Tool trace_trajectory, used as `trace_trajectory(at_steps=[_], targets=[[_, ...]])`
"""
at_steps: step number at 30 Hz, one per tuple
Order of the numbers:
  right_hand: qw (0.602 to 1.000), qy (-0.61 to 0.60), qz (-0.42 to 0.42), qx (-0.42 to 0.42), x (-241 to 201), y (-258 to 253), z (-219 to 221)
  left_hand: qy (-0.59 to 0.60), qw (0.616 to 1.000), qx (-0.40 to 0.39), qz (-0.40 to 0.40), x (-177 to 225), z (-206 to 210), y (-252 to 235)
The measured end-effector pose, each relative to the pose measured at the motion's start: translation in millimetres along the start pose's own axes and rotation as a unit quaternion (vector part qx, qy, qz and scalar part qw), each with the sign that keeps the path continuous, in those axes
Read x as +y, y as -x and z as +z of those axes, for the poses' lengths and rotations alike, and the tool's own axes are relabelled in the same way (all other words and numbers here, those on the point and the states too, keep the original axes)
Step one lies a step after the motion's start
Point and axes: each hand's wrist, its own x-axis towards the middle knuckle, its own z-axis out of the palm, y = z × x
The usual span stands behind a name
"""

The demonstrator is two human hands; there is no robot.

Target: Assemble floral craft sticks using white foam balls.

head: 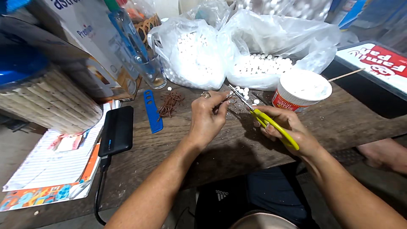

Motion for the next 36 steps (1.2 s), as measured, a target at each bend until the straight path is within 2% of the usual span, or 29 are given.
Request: trace_trajectory(at_steps=[36], targets=[[1.000, 0.014, 0.006, 0.005, -3.1, 0.0, 1.1, -0.016, 1.000, -0.004, 0.020, -1.3, 0.3, -0.7]])
